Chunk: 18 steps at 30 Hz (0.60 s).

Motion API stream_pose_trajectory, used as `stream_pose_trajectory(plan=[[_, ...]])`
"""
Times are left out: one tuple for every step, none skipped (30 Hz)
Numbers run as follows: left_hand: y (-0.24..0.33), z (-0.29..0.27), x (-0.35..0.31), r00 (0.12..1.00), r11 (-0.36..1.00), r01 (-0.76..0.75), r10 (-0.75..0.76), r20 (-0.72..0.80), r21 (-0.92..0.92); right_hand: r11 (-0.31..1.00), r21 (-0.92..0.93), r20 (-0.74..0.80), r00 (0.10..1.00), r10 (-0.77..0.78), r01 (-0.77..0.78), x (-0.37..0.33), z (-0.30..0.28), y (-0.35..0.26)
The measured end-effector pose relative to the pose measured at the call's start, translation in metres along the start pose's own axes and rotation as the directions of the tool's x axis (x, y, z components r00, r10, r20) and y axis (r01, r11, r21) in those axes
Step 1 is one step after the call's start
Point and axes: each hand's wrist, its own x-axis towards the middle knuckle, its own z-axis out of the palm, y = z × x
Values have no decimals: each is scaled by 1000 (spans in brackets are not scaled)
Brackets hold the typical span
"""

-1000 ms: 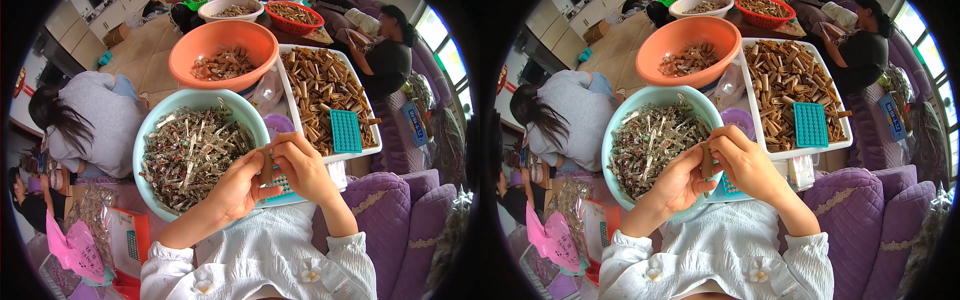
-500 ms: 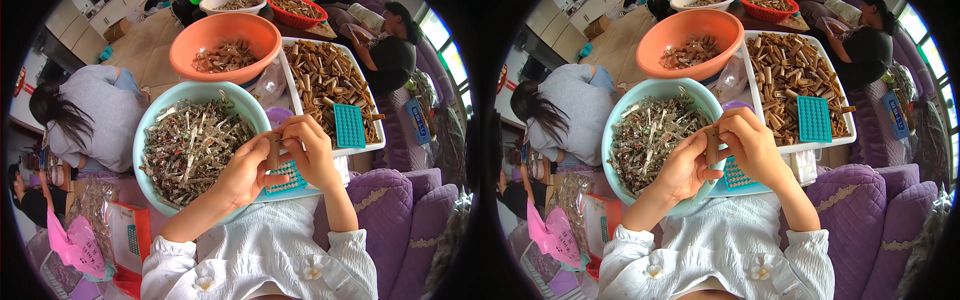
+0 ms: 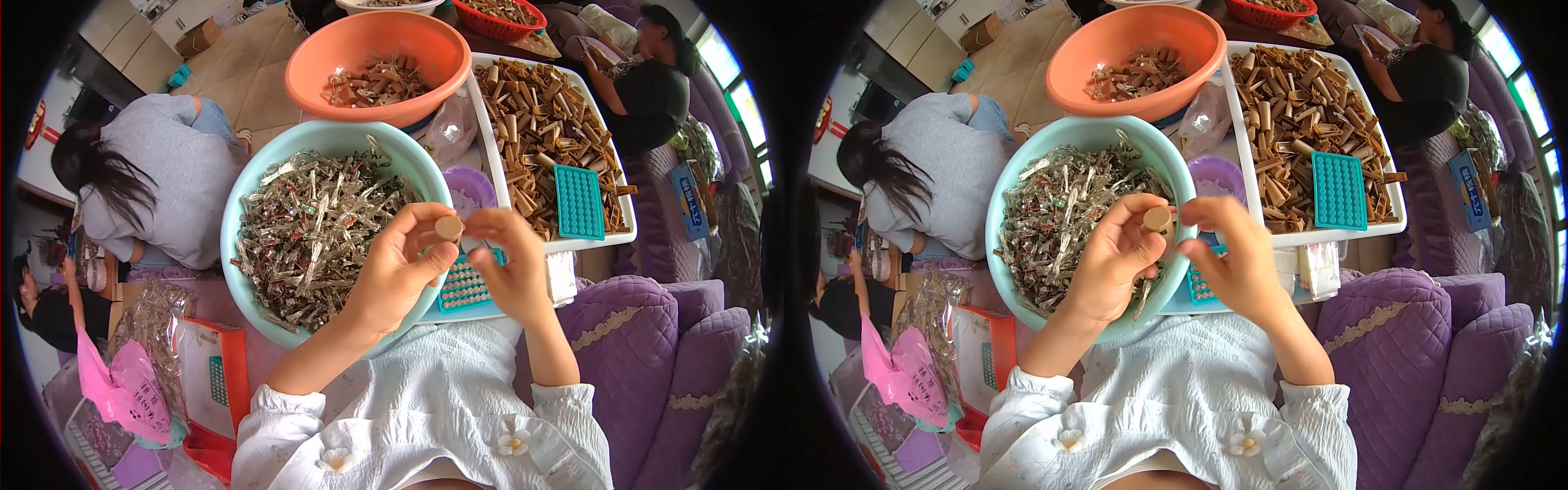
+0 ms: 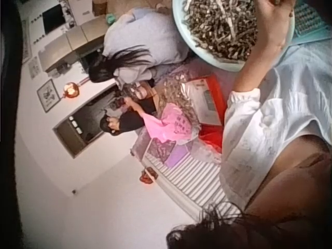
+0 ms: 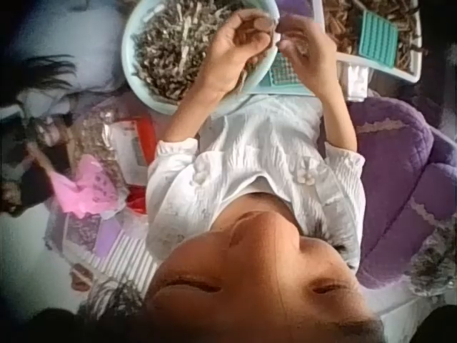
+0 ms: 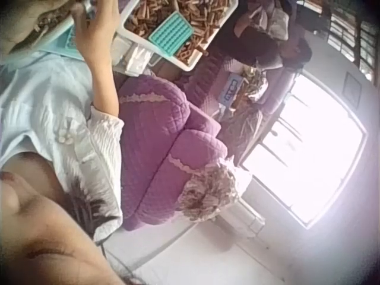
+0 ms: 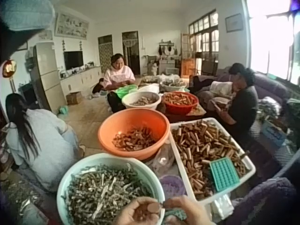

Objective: The person assembles small components by hand, inserting metallic strips into cylindrical tubes.

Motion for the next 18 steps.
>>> stream_pose_trajectory(plan=[[-4, -2, 0, 1000, 1000, 2, -2, 0, -1, 999, 32, 25, 1000, 10, -11, -3, 6, -1], [-9, -4, 1, 993, 987, -116, 119, -20, 111, 1000, -5, 66, 997, 28, -27, -5, 9, 0], [-11, -6, 0, 971, 948, -228, 239, -27, 222, 998, -42, 107, 993, 46, -42, -7, 12, 3], [-11, -5, -1, 975, 940, -188, 214, -62, 284, 998, -42, 106, 993, 48, -44, -9, 15, 4], [-13, -7, -2, 975, 940, -187, 213, -62, 284, 998, -24, 110, 992, 60, -57, -10, 20, 4], [-17, -12, -3, 963, 888, -222, 263, -49, 403, 997, -6, 117, 991, 71, -71, -10, 23, 4], [-20, -17, -5, 949, 819, -251, 313, -34, 516, 998, -2, 123, 990, 69, -69, -8, 26, 3], [-21, -22, -7, 950, 825, -244, 310, -48, 509, 998, -15, 138, 989, 56, -54, -4, 29, 3], [-20, -26, -9, 948, 824, -242, 314, -58, 512, 999, -28, 155, 987, 42, -38, 1, 33, 3], [-20, -28, -9, 914, 813, -297, 393, -96, 500, 997, -80, 175, 985, 0, 14, 9, 33, 4], [-18, -32, -11, 871, 795, -349, 470, -140, 496, 987, -111, 200, 976, -90, 114, 23, 36, 9], [-15, -37, -16, 820, 791, -391, 532, -212, 470, 977, -141, 196, 972, -128, 158, 43, 41, 14], [-11, -48, -20, 789, 808, -435, 554, -265, 397, 962, -209, 187, 973, -138, 176, 69, 46, 23], [-6, -59, -27, 761, 815, -419, 556, -336, 399, 956, -225, 100, 980, -171, 190, 97, 52, 32], [0, -62, -28, 761, 842, -352, 512, -398, 410, 951, -235, 46, 980, -196, 201, 128, 48, 61], [3, -71, -32, 744, 857, -332, 494, -449, 393, 957, -231, -25, 982, -189, 178, 154, 48, 69], [6, -75, -34, 728, 869, -319, 481, -490, 378, 878, -437, -26, 974, -227, 193, 182, 41, 92], [6, -83, -38, 708, 866, -305, 484, -515, 395, 847, -523, -14, 992, -123, 98, 205, 40, 110]])
